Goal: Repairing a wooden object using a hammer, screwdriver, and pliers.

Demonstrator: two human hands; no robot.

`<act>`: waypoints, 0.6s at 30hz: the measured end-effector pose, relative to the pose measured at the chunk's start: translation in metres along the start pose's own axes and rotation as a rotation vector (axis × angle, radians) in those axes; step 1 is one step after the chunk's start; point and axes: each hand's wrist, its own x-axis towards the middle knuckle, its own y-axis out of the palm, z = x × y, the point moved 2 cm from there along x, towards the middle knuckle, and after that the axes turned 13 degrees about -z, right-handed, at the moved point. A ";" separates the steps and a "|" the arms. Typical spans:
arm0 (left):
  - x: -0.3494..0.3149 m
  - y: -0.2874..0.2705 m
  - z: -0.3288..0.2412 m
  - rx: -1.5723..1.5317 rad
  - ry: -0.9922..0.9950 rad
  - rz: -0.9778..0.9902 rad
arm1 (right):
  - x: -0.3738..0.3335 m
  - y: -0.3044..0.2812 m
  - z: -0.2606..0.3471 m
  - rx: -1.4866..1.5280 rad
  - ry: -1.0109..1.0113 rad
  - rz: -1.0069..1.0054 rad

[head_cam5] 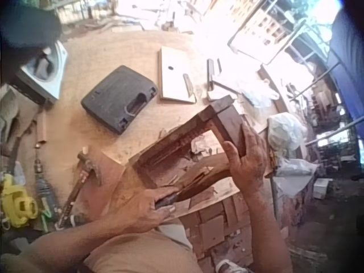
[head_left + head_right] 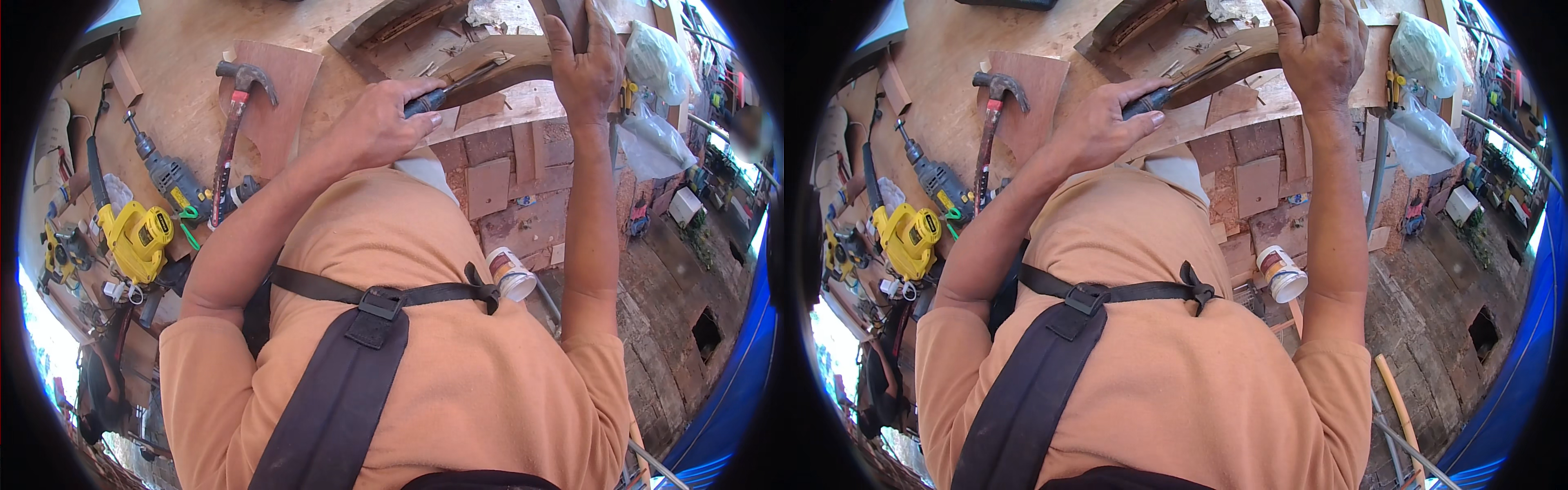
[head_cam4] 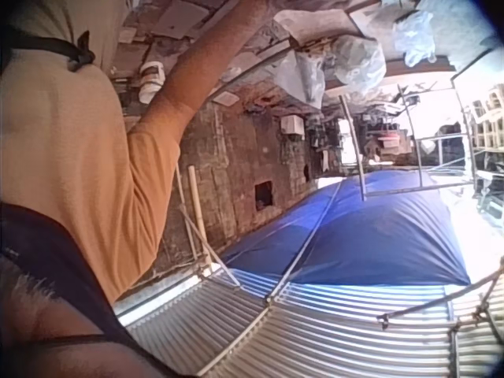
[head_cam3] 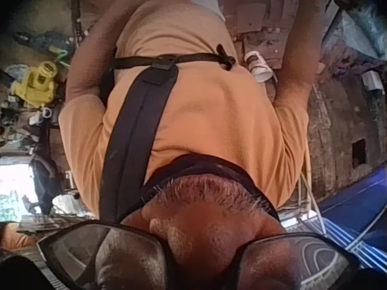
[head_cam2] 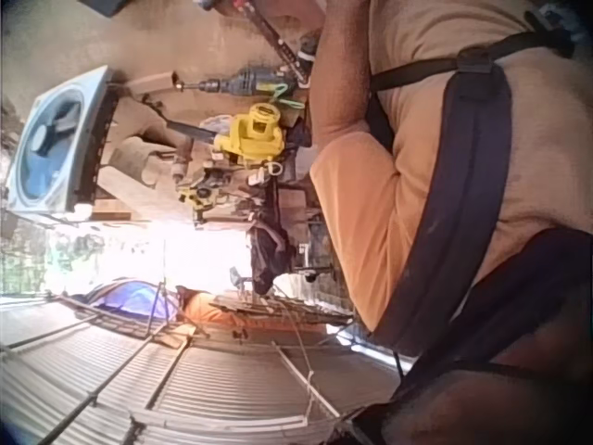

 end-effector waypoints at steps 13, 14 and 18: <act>0.047 -0.010 -0.006 -0.951 -0.657 0.121 | 0.000 0.001 0.001 0.018 0.029 0.012; 0.052 -0.018 -0.010 -1.165 -0.698 0.110 | 0.001 0.001 0.001 0.021 0.031 0.012; 0.037 -0.038 -0.016 -0.749 -0.519 0.084 | 0.000 0.001 -0.002 0.023 0.051 0.017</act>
